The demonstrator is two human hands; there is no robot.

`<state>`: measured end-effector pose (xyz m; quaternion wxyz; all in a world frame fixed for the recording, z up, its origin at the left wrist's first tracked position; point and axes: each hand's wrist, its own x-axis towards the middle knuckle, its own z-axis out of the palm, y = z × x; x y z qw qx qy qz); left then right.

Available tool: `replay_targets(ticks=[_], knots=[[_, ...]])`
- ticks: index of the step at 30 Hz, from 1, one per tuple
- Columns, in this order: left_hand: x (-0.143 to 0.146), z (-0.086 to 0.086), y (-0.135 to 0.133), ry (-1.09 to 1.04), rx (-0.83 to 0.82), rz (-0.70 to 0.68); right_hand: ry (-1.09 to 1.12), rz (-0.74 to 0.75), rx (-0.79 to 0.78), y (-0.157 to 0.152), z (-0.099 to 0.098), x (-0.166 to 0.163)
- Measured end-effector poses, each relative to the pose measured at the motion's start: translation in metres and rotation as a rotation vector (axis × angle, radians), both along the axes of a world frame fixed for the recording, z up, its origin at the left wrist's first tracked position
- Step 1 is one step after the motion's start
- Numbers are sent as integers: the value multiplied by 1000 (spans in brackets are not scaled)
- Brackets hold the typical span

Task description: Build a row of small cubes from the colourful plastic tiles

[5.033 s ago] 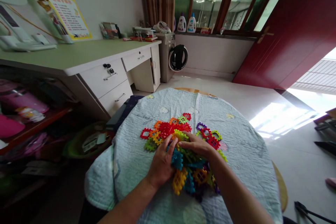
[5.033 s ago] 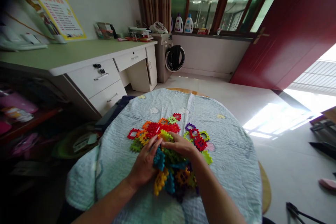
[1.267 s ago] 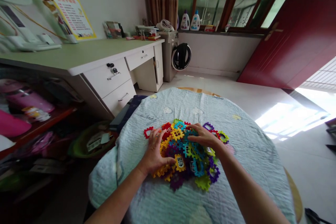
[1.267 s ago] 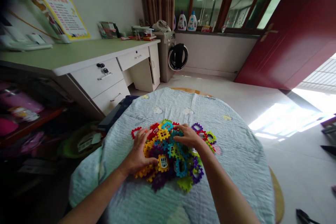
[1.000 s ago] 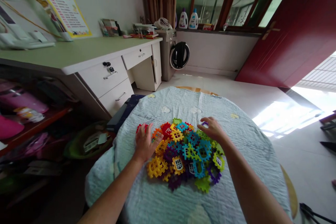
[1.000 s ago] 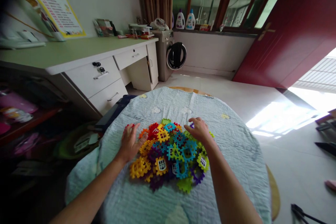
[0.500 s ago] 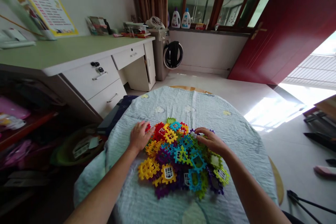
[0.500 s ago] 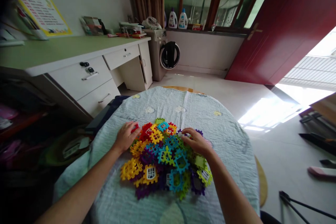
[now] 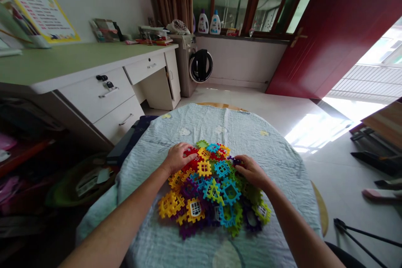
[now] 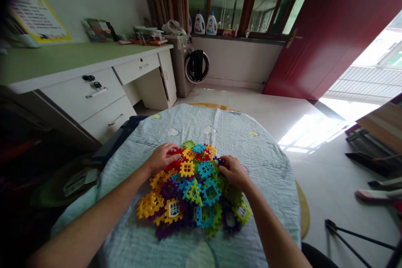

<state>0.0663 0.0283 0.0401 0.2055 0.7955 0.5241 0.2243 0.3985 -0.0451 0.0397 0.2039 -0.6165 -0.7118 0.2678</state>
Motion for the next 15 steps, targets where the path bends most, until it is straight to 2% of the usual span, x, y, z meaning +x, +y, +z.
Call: replay_targets(ticks=[4,6,8,11,15], knots=[[26,0,28,106,81,78,-40,-84,1,30,12,-11],[45,1,38,118,14,18,-37,-72,4,47,14,-27],[61,2,41,116,-85,-118,-27,-11,-12,57,14,-45],[72,7,34,89,-157,-226,-10,94,-30,52,20,-63],[64,22,15,-103,-196,-289,89,169,-39,22,37,-56]])
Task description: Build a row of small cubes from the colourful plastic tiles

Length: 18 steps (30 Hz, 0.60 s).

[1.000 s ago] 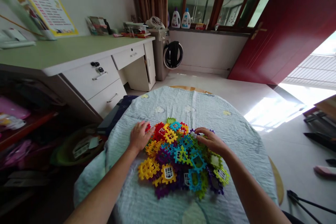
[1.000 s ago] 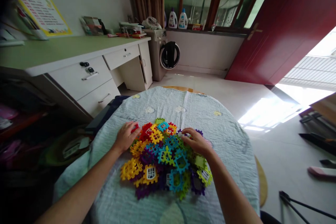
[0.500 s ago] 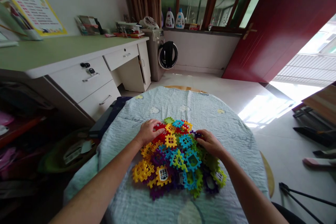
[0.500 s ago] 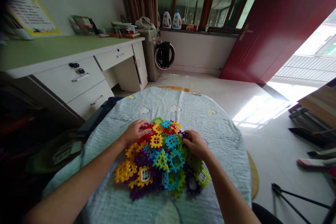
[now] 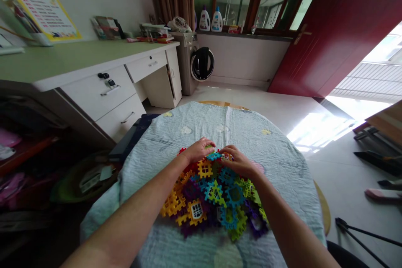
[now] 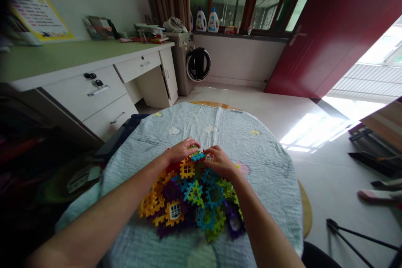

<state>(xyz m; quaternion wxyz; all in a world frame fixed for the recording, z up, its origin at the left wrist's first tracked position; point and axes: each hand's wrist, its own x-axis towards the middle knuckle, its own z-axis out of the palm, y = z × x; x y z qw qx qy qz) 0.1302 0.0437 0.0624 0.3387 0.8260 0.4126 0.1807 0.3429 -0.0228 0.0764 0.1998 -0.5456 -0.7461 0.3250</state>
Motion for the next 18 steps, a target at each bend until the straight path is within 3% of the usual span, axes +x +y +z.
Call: replay_targets(ticks=[3,7,12,18], knots=[[-13,11,-18,-109,-11,35,16,19,41,-25,9,18],[-35,14,-46,-68,69,49,-22,-58,108,-53,7,38],[-71,0,-67,-92,80,185,-5,-105,155,-70,-1,49],[-113,-26,-47,53,325,450,5,7,205,-80,10,34]])
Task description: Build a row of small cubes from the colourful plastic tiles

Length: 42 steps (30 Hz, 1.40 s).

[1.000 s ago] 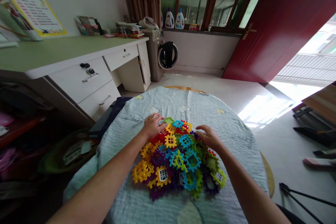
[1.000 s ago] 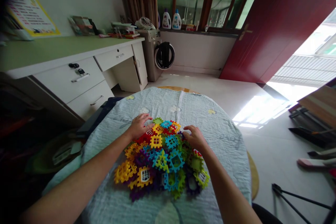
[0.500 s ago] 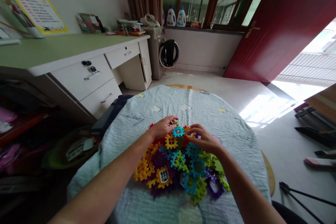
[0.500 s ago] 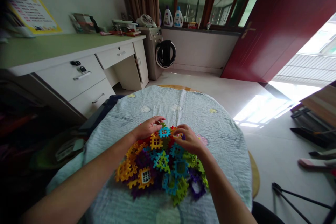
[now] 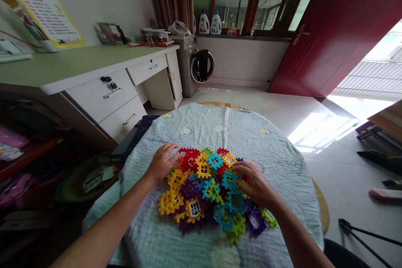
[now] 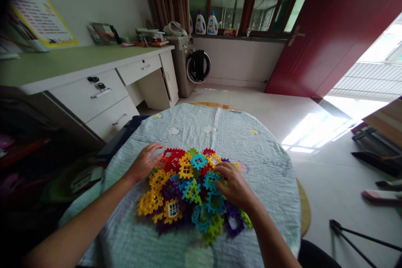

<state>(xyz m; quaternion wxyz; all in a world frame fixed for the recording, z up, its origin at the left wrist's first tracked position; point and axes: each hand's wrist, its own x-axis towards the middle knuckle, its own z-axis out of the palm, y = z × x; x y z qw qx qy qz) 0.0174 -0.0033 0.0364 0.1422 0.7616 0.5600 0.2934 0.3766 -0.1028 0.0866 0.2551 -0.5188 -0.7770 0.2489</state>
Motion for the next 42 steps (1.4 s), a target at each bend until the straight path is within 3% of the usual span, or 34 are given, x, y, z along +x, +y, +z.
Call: replay_targets(ticks=[3,8,15,20,24,32,39,42], knots=[[-11,-16,9,77,47,124,-26,116,-14,-10,8,-13],[-12,-30,7,105,60,150,-117,248,-38,-21,3,-34],[-3,-18,10,219,28,196,-84,-9,120,-6,-24,-37],[11,-10,20,340,15,326,-60,-101,202,-3,-25,-32],[13,-14,19,285,68,351,-72,-83,224,7,-21,-38],[6,-24,21,184,100,340,-217,-3,52,31,-37,-61],[5,-30,25,198,142,347,8,23,115,29,-24,-49],[4,-31,25,191,163,341,94,-86,134,27,-14,-33]])
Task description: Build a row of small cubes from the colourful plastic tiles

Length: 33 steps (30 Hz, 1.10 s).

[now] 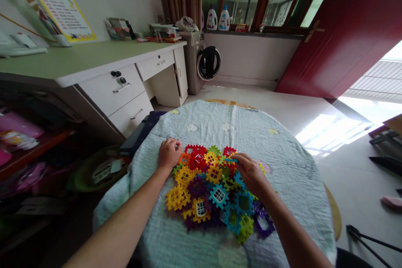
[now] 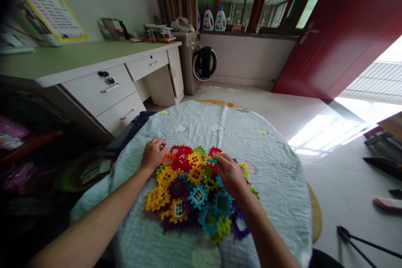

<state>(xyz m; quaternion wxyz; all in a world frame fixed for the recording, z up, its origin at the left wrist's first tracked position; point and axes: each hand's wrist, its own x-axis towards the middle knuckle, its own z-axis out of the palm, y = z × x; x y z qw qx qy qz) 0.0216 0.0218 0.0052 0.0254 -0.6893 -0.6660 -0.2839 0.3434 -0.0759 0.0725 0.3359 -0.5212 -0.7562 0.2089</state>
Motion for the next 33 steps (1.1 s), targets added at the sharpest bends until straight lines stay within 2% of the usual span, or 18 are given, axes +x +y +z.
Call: replay_targets(ticks=[5,9,15,21,24,27,29,33], knots=[[-2,-4,1,9,21,-15,-60,-232,18,-8,-1,26],[-4,-6,2,17,35,-22,-114,-276,19,-17,-11,31],[-3,-6,2,19,39,-11,-19,-157,28,-27,-10,10],[-2,-5,2,25,27,-7,-23,-182,117,-31,-5,-13],[-3,-5,2,19,16,-12,26,-63,97,-29,-1,-17],[-4,-5,2,12,17,-17,101,72,19,-26,7,-6],[-4,-6,2,8,27,-21,130,14,-51,-21,11,13],[-4,-8,3,7,39,-22,149,-312,-154,-15,11,60]])
